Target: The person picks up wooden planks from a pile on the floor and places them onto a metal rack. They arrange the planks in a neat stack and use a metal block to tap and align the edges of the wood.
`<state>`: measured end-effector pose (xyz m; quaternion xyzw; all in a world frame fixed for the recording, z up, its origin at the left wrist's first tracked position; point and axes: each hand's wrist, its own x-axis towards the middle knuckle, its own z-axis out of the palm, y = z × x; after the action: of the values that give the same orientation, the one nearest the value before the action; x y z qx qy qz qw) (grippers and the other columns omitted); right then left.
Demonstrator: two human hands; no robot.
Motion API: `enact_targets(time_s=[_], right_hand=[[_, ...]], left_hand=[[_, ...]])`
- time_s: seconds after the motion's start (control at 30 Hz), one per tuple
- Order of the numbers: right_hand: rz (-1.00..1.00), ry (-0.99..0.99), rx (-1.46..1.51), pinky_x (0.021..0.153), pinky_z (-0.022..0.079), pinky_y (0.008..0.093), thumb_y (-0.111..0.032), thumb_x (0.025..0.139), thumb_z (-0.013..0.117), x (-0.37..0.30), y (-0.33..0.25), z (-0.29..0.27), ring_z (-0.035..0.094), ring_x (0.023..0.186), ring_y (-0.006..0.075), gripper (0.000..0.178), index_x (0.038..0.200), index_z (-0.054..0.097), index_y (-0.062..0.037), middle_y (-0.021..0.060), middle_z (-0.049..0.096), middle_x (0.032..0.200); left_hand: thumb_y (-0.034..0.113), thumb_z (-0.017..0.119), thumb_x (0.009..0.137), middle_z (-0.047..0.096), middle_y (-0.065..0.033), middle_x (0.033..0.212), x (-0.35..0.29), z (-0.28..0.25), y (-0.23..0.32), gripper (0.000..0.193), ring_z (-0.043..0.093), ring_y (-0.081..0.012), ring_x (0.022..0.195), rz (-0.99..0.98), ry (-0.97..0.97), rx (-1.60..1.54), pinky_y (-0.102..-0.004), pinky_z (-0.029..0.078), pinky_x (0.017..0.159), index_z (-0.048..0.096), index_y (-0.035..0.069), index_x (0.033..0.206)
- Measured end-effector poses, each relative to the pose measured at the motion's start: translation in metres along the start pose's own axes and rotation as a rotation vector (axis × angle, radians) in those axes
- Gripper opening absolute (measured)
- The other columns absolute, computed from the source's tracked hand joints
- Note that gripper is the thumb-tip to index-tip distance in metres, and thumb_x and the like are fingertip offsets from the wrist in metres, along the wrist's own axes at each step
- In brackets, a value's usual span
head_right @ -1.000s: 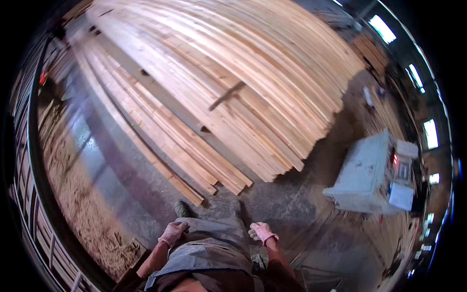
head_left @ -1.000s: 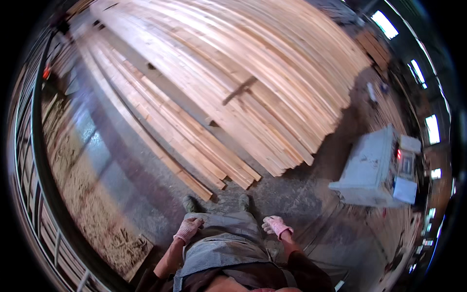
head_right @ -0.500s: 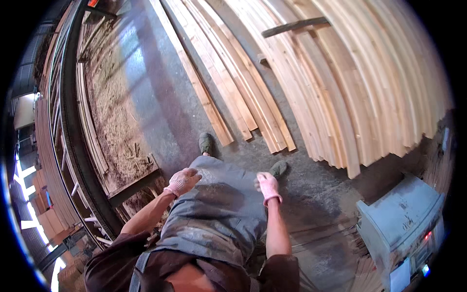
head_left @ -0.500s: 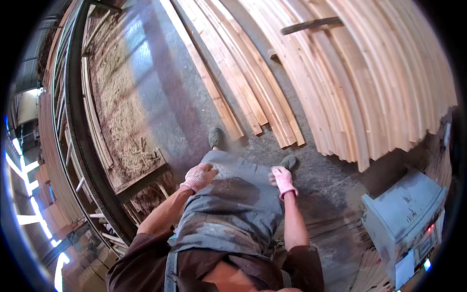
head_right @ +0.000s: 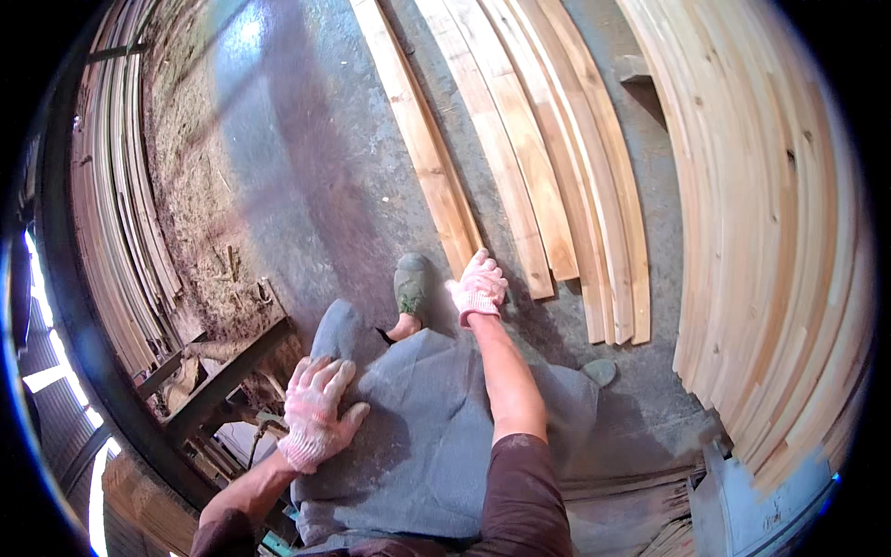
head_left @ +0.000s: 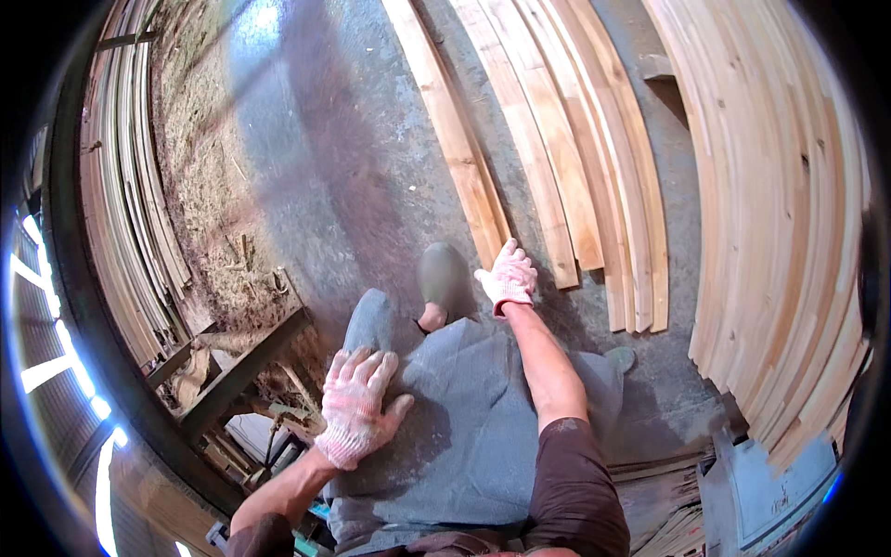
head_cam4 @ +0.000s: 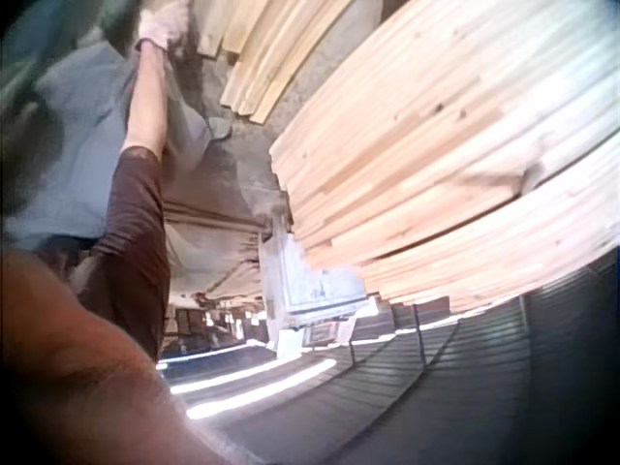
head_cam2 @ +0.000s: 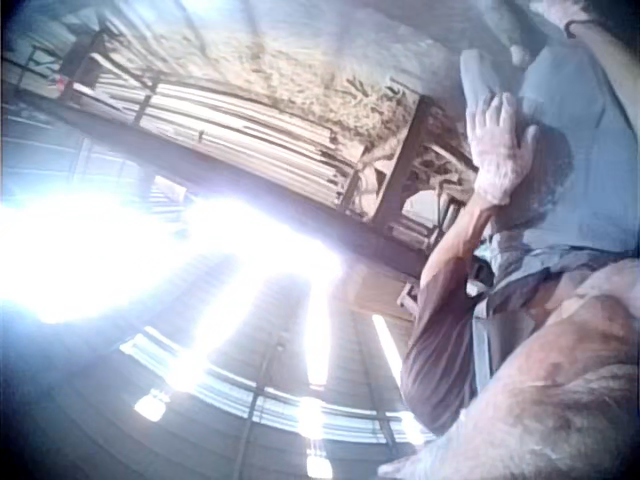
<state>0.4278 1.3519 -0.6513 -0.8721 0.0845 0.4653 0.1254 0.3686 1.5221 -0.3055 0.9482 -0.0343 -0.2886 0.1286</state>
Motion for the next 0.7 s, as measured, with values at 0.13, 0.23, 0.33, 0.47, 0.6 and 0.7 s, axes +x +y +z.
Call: enact_targets(time_s=[0.13,0.23,0.33,0.47,0.6,0.7], right_hand=[[-0.019,0.116,-0.179,0.096,0.053,0.0495,-0.058,0.077,0.084,0.021,-0.014,0.028,0.062,0.121,0.033,0.112,0.154,0.029,0.0006,0.0189,0.055,0.139],[0.018,0.118,-0.093,0.096,0.055,0.048,-0.044,0.082,0.081,0.023,-0.011,0.026,0.063,0.12,0.033,0.097,0.152,0.03,0.0009,0.0198,0.055,0.138],[0.046,0.07,0.026,0.095,0.057,0.0468,-0.029,0.083,0.078,-0.001,-0.008,-0.002,0.066,0.117,0.035,0.08,0.145,0.037,0.0001,0.0215,0.06,0.132],[-0.014,0.066,0.169,0.1,0.054,0.0492,-0.038,0.076,0.087,-0.082,-0.005,-0.068,0.066,0.118,0.0413,0.08,0.134,0.046,-0.0005,0.0254,0.065,0.125],[-0.12,-0.008,0.253,0.103,0.052,0.0495,-0.061,0.079,0.081,-0.173,0.011,-0.155,0.065,0.121,0.0459,0.098,0.141,0.05,0.0078,0.0351,0.067,0.124],[-0.255,0.093,0.377,0.1,0.053,0.0486,-0.068,0.084,0.074,-0.242,0.019,-0.21,0.064,0.121,0.0478,0.102,0.14,0.05,0.0132,0.0371,0.067,0.121]], left_hand=[[0.024,0.088,0.066,0.067,-0.0165,0.126,0.006,-0.008,-0.021,0.07,0.059,-0.0421,0.123,-0.024,0.009,-0.062,-0.058,0.043,0.108,0.065,0.003,0.128],[0.027,0.086,0.069,0.068,-0.0157,0.124,0.004,-0.01,-0.034,0.064,0.059,-0.0406,0.124,-0.036,0.017,-0.102,-0.0558,0.043,0.108,0.066,0.004,0.126],[0.03,0.083,0.077,0.069,-0.0155,0.122,-0.004,-0.011,-0.04,0.056,0.059,-0.0384,0.124,-0.053,0.04,-0.104,-0.0521,0.044,0.107,0.067,0.004,0.123],[0.033,0.079,0.083,0.072,-0.0143,0.111,-0.014,-0.014,-0.037,0.047,0.064,-0.0359,0.115,-0.03,0.112,-0.171,-0.0497,0.045,0.103,0.069,0.004,0.118],[0.047,0.069,0.091,0.073,-0.0182,0.11,-0.033,-0.008,-0.024,0.047,0.067,-0.0352,0.11,-0.141,-0.112,-0.133,-0.0466,0.047,0.098,0.071,0.006,0.114],[0.05,0.07,0.089,0.073,-0.0186,0.106,-0.061,0.008,-0.007,0.048,0.067,-0.0359,0.109,-0.209,-0.099,-0.135,-0.0482,0.048,0.098,0.072,0.008,0.112]])
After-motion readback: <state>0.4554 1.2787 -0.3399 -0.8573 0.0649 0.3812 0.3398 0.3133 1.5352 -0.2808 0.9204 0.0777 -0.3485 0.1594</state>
